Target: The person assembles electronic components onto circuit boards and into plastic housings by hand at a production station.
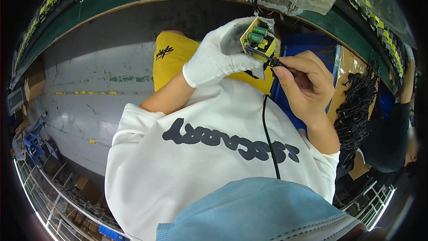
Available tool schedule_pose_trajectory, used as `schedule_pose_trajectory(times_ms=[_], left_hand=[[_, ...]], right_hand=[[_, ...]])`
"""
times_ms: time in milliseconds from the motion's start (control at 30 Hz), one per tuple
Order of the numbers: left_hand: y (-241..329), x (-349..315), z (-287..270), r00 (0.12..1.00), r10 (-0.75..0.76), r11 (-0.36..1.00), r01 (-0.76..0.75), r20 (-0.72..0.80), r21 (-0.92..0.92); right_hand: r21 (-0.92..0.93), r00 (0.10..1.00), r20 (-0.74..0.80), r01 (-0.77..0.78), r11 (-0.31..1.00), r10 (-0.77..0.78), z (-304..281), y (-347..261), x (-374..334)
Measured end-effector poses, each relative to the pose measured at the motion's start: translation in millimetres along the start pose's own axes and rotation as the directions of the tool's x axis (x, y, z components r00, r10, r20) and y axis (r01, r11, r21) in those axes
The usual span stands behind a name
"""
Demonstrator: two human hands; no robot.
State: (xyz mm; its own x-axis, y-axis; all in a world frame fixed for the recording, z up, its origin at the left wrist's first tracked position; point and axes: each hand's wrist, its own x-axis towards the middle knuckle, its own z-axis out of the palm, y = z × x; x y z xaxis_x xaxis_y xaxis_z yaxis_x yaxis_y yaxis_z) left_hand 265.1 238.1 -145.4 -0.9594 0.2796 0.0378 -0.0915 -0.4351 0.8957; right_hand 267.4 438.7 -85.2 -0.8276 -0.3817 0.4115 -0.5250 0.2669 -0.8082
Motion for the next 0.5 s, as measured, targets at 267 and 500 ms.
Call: schedule_pose_trajectory(times_ms=[267,500], left_hand=[[2.7,-1.3,-0.2,0.999,0.005,0.999,-0.004,-0.038,0.04],[5.7,-2.5,-1.4,0.999,0.018,0.986,-0.023,0.029,0.165]], right_hand=[[0.162,0.981,0.013,-0.191,0.968,0.191,0.7,2.2,-6.2],[0.585,0.721,0.254,-0.645,0.491,0.644,-2.2,1.6,-4.6]])
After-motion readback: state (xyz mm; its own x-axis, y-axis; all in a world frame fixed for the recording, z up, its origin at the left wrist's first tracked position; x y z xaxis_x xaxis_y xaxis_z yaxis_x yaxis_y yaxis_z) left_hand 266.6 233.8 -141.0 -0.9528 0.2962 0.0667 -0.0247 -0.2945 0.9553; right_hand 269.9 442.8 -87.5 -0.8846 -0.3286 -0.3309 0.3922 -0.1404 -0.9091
